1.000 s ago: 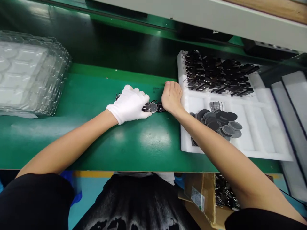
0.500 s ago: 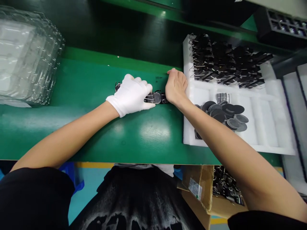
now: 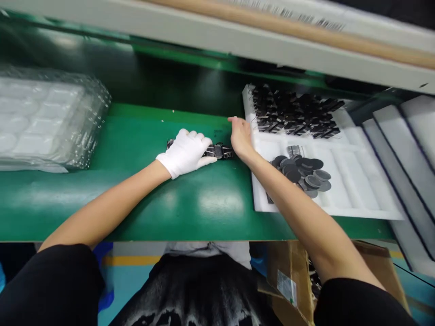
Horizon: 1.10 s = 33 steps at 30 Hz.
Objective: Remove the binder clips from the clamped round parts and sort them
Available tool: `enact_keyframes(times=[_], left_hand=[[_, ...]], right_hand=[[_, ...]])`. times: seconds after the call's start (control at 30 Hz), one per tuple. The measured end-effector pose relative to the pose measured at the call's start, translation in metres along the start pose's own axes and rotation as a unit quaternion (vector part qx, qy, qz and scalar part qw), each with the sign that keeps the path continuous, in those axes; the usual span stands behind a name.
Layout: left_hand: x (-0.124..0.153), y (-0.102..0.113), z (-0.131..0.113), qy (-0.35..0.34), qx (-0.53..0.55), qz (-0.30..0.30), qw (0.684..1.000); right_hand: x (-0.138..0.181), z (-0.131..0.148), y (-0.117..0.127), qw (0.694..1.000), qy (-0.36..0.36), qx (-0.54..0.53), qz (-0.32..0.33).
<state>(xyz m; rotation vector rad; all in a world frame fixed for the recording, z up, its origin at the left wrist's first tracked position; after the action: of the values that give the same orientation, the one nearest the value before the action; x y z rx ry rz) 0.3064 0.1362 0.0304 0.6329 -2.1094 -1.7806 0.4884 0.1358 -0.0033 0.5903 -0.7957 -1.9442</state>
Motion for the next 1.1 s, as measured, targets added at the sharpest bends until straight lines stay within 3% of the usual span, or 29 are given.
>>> enact_keyframes(times=[0.07, 0.13, 0.23, 0.4, 0.63, 0.73, 0.83, 0.93, 1.1], left_hand=[[0.000, 0.009, 0.008, 0.011, 0.103, 0.028, 0.994], [0.001, 0.014, 0.011, 0.030, 0.246, 0.081, 0.965], [0.004, 0.022, 0.009, 0.068, 0.364, 0.103, 0.923], [0.005, 0.039, 0.004, 0.087, 0.233, -0.014, 0.968], [0.003, 0.029, -0.004, 0.028, 0.104, 0.004, 0.994], [0.001, 0.029, -0.005, 0.016, 0.108, -0.004, 0.994], [0.003, 0.032, -0.004, 0.046, 0.161, -0.024, 0.986], [0.006, 0.034, -0.006, 0.079, 0.208, -0.035, 0.974], [0.006, 0.035, -0.031, 0.065, 0.204, -0.040, 0.976]], right_hand=[[0.012, 0.023, 0.014, 0.993, 0.059, -0.093, 0.048], [0.035, 0.048, 0.026, 0.970, 0.142, -0.151, 0.129], [0.063, 0.057, 0.041, 0.957, 0.156, -0.167, 0.179], [0.071, 0.036, 0.042, 0.956, 0.050, -0.250, 0.148], [0.073, 0.029, 0.038, 0.950, 0.039, -0.276, 0.142], [0.074, 0.028, 0.037, 0.947, 0.038, -0.284, 0.143], [0.074, 0.027, 0.037, 0.948, 0.032, -0.285, 0.140], [0.079, 0.035, 0.045, 0.959, 0.065, -0.237, 0.144], [0.105, 0.064, 0.076, 0.965, 0.208, 0.007, 0.158]])
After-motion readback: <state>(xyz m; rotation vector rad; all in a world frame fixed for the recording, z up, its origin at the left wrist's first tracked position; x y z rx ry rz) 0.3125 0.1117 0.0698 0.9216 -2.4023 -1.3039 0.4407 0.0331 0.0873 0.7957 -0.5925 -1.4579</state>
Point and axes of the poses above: each hand's wrist, its own x-axis away from the middle knuckle, its own y-axis out of the back of the hand, z = x × y, the point moved 9 cm from there along -x, towards the middle knuckle, and after that the axes turned 3 degrees about x, right-handed, at the moved point
